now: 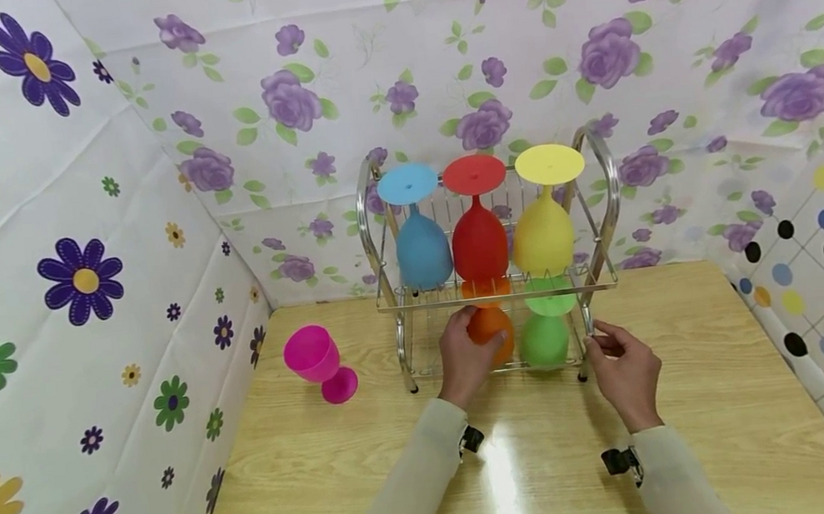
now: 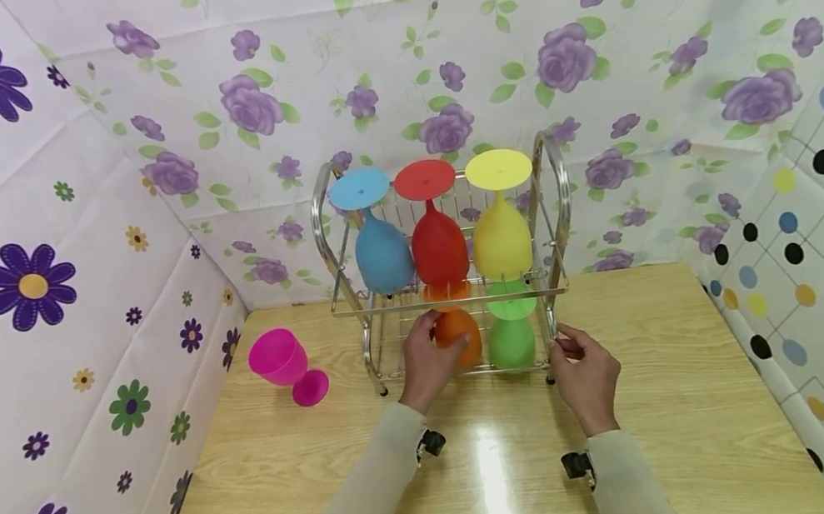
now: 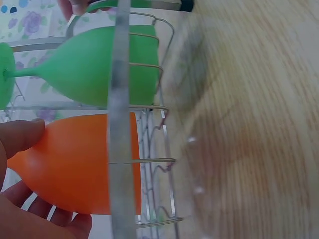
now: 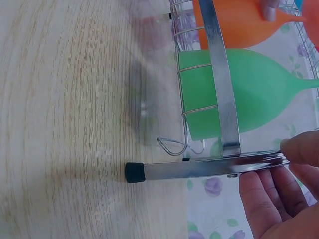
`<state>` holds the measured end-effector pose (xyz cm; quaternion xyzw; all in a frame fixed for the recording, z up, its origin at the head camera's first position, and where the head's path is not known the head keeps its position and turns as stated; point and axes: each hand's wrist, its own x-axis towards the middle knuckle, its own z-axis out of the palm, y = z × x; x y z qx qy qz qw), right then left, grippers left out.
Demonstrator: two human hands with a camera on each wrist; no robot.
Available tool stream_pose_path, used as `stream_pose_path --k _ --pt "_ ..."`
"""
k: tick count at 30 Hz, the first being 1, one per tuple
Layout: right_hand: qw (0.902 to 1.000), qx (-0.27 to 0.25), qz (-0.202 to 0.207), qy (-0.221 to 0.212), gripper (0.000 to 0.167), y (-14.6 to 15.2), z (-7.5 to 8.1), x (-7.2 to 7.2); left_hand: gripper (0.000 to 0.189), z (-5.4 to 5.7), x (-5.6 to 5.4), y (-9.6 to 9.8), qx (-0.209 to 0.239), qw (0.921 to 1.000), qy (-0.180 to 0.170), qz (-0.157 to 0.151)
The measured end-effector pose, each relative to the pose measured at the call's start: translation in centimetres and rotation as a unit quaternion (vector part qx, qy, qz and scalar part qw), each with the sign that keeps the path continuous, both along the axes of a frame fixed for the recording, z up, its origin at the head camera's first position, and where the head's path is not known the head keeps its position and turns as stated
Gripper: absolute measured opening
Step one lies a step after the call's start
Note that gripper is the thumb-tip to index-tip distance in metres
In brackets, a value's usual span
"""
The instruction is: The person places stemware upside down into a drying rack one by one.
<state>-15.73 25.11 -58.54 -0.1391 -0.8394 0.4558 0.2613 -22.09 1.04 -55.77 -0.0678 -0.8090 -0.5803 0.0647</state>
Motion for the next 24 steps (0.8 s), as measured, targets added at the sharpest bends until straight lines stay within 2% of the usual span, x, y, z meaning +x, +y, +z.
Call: stream_pose_path --k 9,17,24 --pt "1.0000 -0.001 -0.003 -0.004 0.032 -0.1 0.0 0.1 0.058 -1.4 -0.4 0.1 -0.033 0.9994 -0.001 0.012" --pt "1.0000 -0.007 -0.001 -0.005 0.032 -0.2 -0.1 0.1 0.058 -1.6 -0.4 0.0 -0.055 0.9983 0.011 0.013" --pt "1.0000 -0.005 -0.002 0.000 0.032 -0.2 -0.2 0.1 0.060 -1.8 -0.3 -0.1 -0.059 0.9982 0.004 0.011"
